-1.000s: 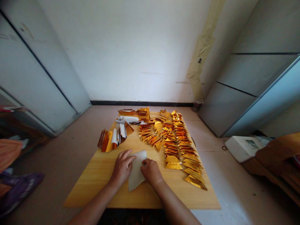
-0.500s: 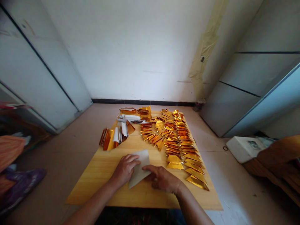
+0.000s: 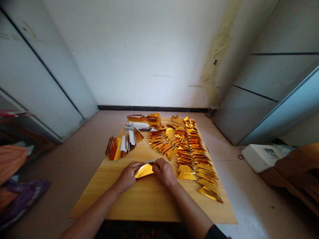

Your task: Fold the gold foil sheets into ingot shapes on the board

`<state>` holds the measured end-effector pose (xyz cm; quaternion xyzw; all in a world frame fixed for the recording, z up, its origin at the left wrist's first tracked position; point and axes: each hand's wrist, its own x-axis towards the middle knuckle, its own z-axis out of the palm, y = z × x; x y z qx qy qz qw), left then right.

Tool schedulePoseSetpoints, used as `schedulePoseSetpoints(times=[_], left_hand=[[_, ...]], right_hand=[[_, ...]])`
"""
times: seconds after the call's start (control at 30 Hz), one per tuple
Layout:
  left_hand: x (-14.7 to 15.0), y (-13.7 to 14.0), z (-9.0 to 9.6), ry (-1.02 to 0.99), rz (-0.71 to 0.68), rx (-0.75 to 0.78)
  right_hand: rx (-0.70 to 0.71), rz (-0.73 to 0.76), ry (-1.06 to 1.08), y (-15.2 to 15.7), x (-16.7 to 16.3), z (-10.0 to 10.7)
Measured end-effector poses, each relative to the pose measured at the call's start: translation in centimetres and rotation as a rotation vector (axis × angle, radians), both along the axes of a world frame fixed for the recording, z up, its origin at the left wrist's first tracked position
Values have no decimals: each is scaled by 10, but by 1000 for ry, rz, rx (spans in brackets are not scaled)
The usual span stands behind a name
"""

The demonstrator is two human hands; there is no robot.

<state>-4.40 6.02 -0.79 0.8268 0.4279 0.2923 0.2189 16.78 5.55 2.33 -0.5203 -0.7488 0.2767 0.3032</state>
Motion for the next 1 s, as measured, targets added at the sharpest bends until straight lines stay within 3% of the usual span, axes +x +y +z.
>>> schedulePoseSetpoints(times=[0.13, 0.37, 0.6, 1.0], left_hand=[[-1, 1, -5, 1, 152, -10], [-2, -2, -14, -96, 263, 91], [4, -14, -10, 124, 191, 120], [5, -15, -17, 198, 242, 173]], right_hand=[[-28, -188, -138, 3, -13, -4], [82, -255, -397, 8, -24, -16], [120, -266, -474, 10, -27, -23], [29, -280, -418, 9, -26, -19]])
